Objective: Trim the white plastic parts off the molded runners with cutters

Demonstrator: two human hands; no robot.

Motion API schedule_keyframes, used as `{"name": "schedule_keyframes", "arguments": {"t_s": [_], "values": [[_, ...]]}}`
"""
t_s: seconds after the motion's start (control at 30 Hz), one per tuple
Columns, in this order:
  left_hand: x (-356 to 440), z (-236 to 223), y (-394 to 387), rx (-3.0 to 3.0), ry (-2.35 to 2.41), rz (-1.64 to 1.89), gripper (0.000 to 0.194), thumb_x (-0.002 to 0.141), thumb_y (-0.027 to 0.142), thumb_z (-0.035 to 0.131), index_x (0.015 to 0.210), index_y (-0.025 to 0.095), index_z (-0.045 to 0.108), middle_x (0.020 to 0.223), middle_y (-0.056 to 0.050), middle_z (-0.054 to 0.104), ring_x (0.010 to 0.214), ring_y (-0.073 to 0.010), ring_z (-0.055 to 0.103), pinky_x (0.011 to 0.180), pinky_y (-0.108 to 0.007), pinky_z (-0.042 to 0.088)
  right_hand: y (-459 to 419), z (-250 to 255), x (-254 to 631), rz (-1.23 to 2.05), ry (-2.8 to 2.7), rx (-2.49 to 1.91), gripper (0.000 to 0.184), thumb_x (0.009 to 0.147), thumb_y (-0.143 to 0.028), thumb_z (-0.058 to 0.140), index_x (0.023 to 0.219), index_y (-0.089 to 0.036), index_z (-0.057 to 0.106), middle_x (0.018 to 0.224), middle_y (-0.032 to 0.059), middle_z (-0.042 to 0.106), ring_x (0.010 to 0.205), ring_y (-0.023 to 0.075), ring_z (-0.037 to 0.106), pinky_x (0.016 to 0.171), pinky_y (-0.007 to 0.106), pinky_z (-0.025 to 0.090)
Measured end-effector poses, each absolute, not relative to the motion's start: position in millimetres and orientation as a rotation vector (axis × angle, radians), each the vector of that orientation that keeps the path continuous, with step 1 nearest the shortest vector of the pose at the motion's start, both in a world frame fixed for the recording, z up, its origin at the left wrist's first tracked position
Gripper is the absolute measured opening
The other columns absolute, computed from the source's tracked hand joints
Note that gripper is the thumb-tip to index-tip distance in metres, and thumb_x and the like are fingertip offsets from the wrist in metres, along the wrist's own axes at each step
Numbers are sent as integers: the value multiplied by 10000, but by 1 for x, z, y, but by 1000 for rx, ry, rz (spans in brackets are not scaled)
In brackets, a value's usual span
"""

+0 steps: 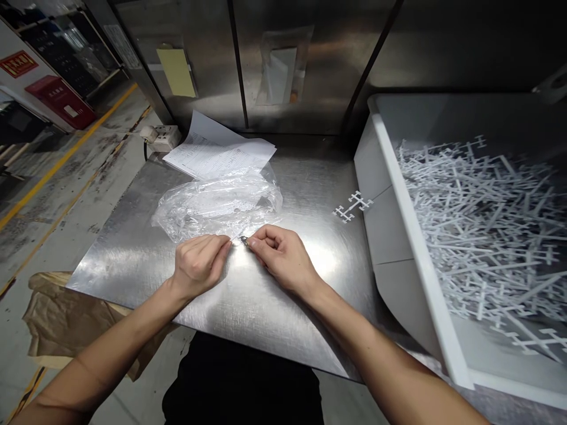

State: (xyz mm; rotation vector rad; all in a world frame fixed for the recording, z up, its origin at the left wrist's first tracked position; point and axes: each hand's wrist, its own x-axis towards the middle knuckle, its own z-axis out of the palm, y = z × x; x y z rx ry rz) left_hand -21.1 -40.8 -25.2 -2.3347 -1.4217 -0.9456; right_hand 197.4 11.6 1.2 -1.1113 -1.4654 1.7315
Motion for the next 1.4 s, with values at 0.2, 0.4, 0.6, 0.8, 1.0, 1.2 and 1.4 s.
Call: {"name": "schedule_keyframes", "arguments": {"t_s": [0.2,0.4,0.6,0.8,1.0,1.2,1.4], "values": [[-21,-27,-41,-2367,-1480,-1020,134,1073,114,604,983,176,682,805,-11,779,619,-139,696,553,-304,424,14,3,201,1696,-1486,-1128,428,947,-615,776,850,-206,699,629,-16,603,544,135,492,519,292,368],[-21,-23,-42,-2402,-1478,-1106,144,1090,107,575,1022,175,682,825,-15,784,651,-141,714,571,-290,477,18,10,209,1476,-1585,-1123,321,995,-509,726,895,-204,720,662,-6,629,562,148,542,547,307,416],[-20,-22,-42,-2504,-1369,-1182,138,1098,97,563,1101,182,672,872,-35,802,748,-161,771,652,-283,575,19,6,213,1373,-1653,-1095,271,1004,-477,739,949,-213,760,712,7,642,639,172,564,595,327,443],[-19,-23,-43,-2535,-1306,-1147,136,1087,88,571,1135,180,660,854,-36,790,734,-171,767,660,-293,590,17,-2,209,1359,-1706,-1099,233,1010,-446,736,963,-222,776,801,32,704,730,197,615,631,337,450],[-19,-24,-43,-2544,-1294,-1155,139,1072,73,594,1149,172,655,867,-40,794,742,-175,774,670,-291,600,16,-3,208,1365,-1697,-1105,242,1015,-453,736,975,-219,781,811,32,715,733,197,616,644,344,457],[-19,-26,-43,-2563,-1260,-1161,151,1071,82,581,1159,170,667,858,-39,798,739,-182,782,686,-294,617,14,-4,206,1356,-1714,-1111,252,1023,-471,744,984,-227,791,835,29,735,740,197,631,659,347,471],[-18,-30,-43,-2580,-1268,-1121,126,1088,103,589,1161,168,668,874,-46,804,737,-180,783,691,-297,616,12,-9,205,1363,-1704,-1088,296,1043,-511,722,991,-226,780,827,29,730,742,200,637,659,343,482]]}}
